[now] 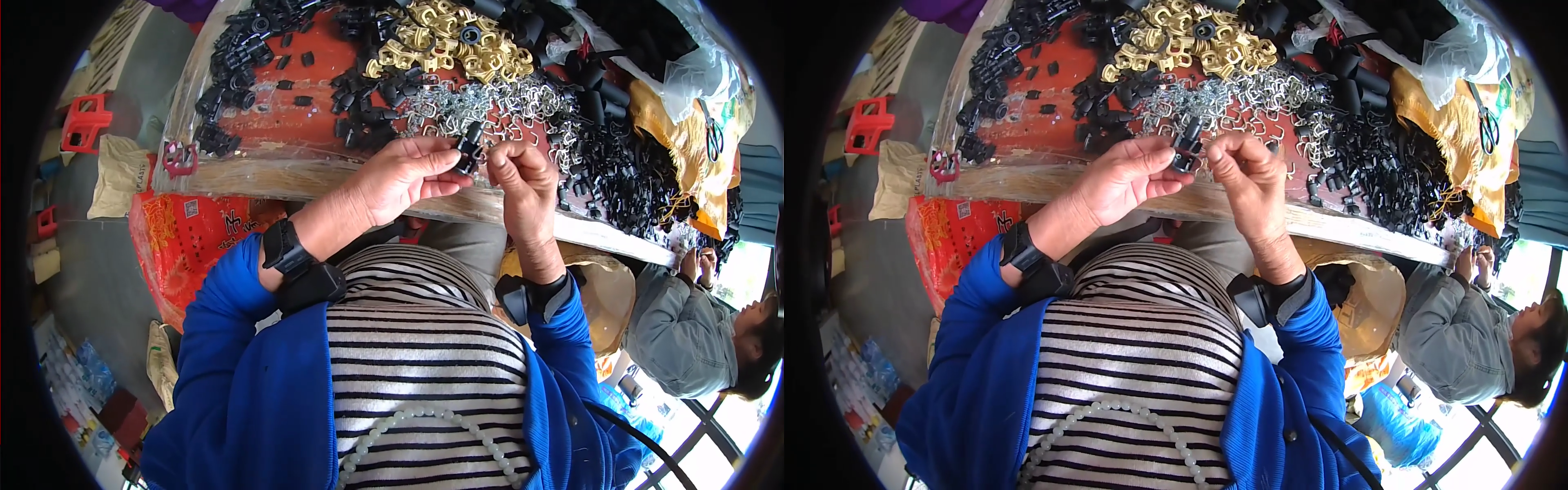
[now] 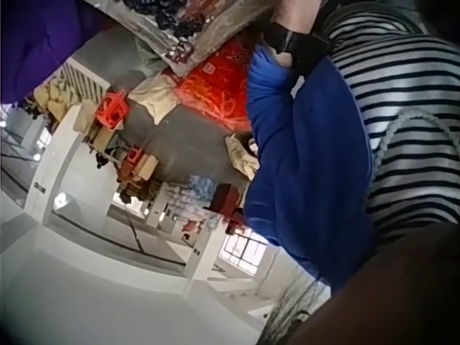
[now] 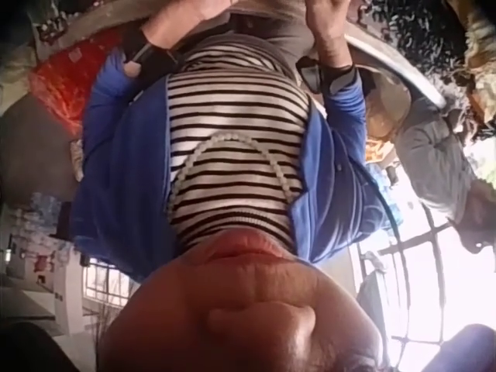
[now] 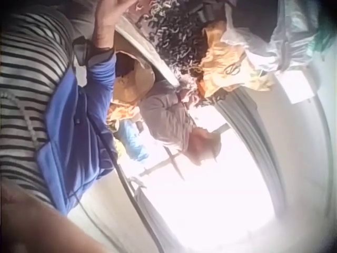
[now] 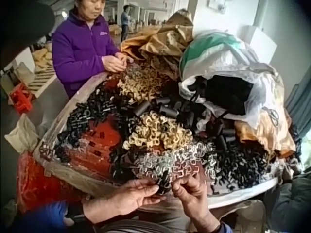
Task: The person picks up a black plastic part and a metal ring, fits the ring onto the part, and then slides a larger black plastic sleeve over the assembly before placing it back on the table.
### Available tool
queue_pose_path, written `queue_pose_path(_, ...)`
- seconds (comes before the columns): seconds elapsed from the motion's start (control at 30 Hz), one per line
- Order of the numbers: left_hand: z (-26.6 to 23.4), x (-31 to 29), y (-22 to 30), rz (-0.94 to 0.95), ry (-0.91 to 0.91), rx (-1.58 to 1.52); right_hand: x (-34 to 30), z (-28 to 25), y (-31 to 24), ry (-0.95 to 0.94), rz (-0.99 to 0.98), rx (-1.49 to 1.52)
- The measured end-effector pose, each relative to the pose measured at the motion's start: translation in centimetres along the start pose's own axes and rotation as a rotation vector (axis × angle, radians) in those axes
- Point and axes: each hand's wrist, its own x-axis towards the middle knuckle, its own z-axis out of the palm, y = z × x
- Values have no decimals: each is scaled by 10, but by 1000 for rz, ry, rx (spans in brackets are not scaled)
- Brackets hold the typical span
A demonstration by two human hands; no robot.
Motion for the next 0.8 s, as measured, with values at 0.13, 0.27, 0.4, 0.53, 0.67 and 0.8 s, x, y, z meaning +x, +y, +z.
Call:
queue_pose_path(0.13,10,-15,-1,4,-27,-13,-11,10,-5,-69,-195,-184)
queue_pose_path(0.27,13,-25,-3,0,-18,-17,-17,12,-10,-98,-437,-425)
queue_pose_path(0.4,12,-31,-5,-24,-14,5,-26,16,-23,-118,-464,-620)
queue_pose_path(0.53,10,-29,-4,-3,24,62,-25,17,-18,-113,-591,-721)
queue_pose_path(0.67,7,-22,-2,-14,68,91,-18,13,-12,-125,-553,-768)
queue_pose_path(0.8,4,-13,1,-31,93,78,-7,9,-14,-159,-534,-839)
